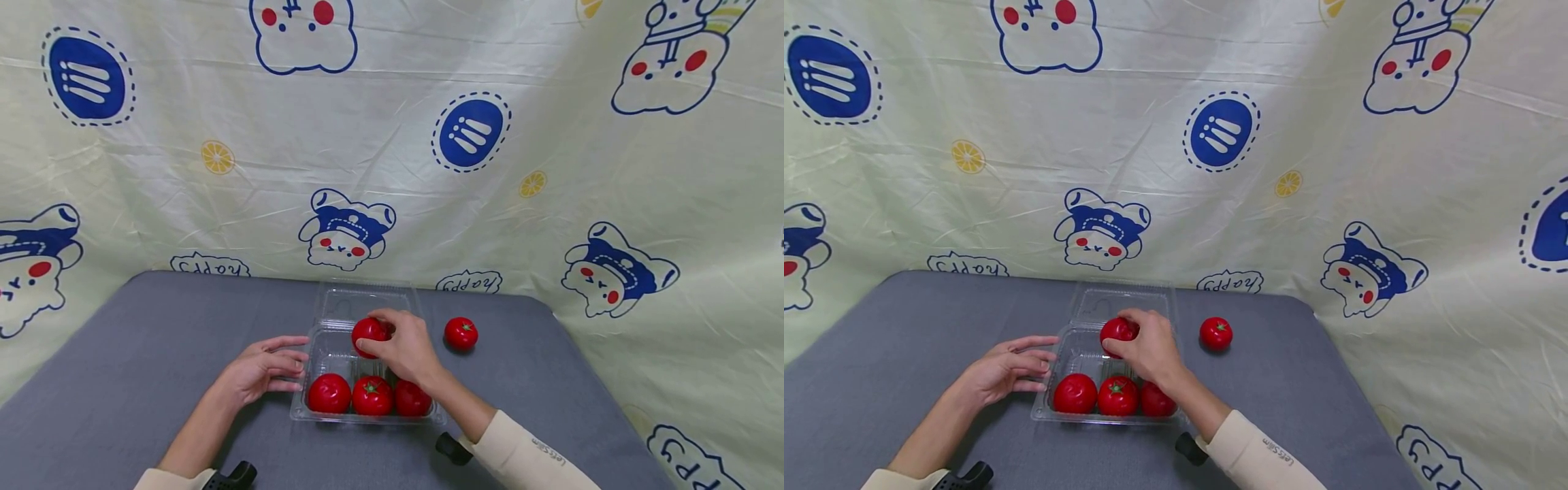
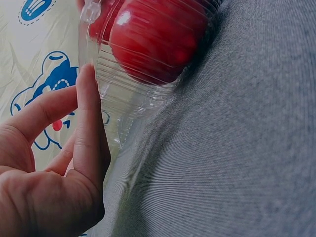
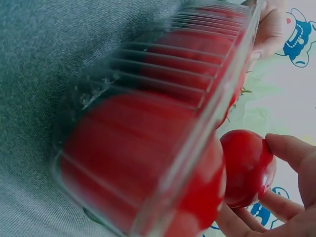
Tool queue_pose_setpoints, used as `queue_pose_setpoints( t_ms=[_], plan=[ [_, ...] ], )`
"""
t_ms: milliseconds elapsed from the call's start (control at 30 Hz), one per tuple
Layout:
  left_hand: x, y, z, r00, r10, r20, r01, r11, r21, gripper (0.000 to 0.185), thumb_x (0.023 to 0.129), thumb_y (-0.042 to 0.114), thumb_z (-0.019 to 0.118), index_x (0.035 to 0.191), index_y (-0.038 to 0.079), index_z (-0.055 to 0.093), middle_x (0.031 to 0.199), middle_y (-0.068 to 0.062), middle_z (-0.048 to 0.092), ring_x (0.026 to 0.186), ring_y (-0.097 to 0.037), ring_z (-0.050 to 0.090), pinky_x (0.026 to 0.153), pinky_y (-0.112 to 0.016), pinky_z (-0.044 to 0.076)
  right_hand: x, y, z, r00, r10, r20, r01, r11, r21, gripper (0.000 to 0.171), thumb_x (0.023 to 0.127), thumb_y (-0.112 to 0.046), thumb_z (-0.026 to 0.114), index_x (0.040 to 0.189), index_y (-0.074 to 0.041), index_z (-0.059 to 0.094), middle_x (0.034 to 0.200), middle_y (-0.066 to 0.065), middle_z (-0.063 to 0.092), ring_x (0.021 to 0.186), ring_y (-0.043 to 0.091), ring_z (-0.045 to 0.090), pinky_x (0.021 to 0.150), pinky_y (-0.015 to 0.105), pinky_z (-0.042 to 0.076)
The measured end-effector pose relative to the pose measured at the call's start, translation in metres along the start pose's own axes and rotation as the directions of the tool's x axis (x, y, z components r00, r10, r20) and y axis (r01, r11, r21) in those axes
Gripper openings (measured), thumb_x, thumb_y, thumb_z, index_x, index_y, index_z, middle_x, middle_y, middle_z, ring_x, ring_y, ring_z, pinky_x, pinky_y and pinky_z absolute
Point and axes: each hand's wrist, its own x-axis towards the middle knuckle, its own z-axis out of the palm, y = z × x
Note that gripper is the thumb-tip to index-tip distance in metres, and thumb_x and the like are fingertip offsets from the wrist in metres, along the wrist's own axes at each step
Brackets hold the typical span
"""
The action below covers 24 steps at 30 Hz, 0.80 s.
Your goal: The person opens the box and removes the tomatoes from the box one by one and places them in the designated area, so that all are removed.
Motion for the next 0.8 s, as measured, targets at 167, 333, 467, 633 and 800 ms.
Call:
queue_pose_setpoints(
  t_ms=[167,333,467,633,800],
  plan=[
    [0.0,0.0,0.0,1.0,0.0,0.001,0.0,1.0,0.0,0.059,0.091,0.002,0.069,0.147,0.002,0.049,0.109,-0.007,0.072,0.082,-0.018,0.072,0.074,-0.037,0.065,0.0,0.001,-0.003,1.0,0.007,-0.013,-0.007,1.0,0.031,0.047,0.081,-0.03,0.083,0.124,-0.017,0.067,0.113,0.007,0.065,0.101,0.023,0.061,0.072,0.033,0.061],
    [0.0,0.0,0.0,1.0,0.001,0.0,-0.001,1.0,-0.002,0.059,0.091,0.001,0.068,0.146,0.001,0.049,0.108,-0.007,0.072,0.082,-0.017,0.072,0.074,-0.037,0.065,-0.001,0.0,-0.004,1.0,0.02,-0.012,-0.019,0.999,0.032,0.05,0.08,-0.028,0.084,0.126,-0.016,0.065,0.113,0.008,0.063,0.102,0.024,0.06,0.072,0.034,0.061],
    [0.0,0.0,0.0,1.0,0.002,0.001,-0.002,1.0,-0.003,0.059,0.091,0.001,0.068,0.146,0.001,0.049,0.108,-0.007,0.072,0.082,-0.017,0.072,0.074,-0.037,0.065,-0.002,0.001,-0.006,1.0,0.022,-0.002,-0.022,0.999,0.034,0.053,0.079,-0.025,0.084,0.128,-0.015,0.066,0.112,0.008,0.06,0.103,0.024,0.058,0.073,0.036,0.06],
    [0.0,0.0,0.0,1.0,0.002,0.003,-0.002,1.0,-0.003,0.058,0.091,0.001,0.068,0.146,0.001,0.05,0.108,-0.007,0.072,0.082,-0.017,0.072,0.074,-0.037,0.065,-0.004,0.001,-0.009,0.998,0.044,0.035,-0.046,0.998,0.054,0.053,0.078,-0.026,0.083,0.127,-0.016,0.068,0.109,0.006,0.056,0.103,0.023,0.056,0.073,0.035,0.058],
    [0.0,0.0,-0.001,1.0,0.002,0.014,-0.002,1.0,-0.007,0.057,0.091,0.001,0.068,0.146,0.001,0.05,0.108,-0.007,0.072,0.082,-0.017,0.072,0.074,-0.037,0.065,-0.005,0.002,-0.011,0.998,0.053,0.043,-0.055,0.997,0.054,0.054,0.076,-0.024,0.084,0.127,-0.017,0.067,0.111,0.007,0.053,0.107,0.024,0.053,0.073,0.036,0.058]
  ],
)
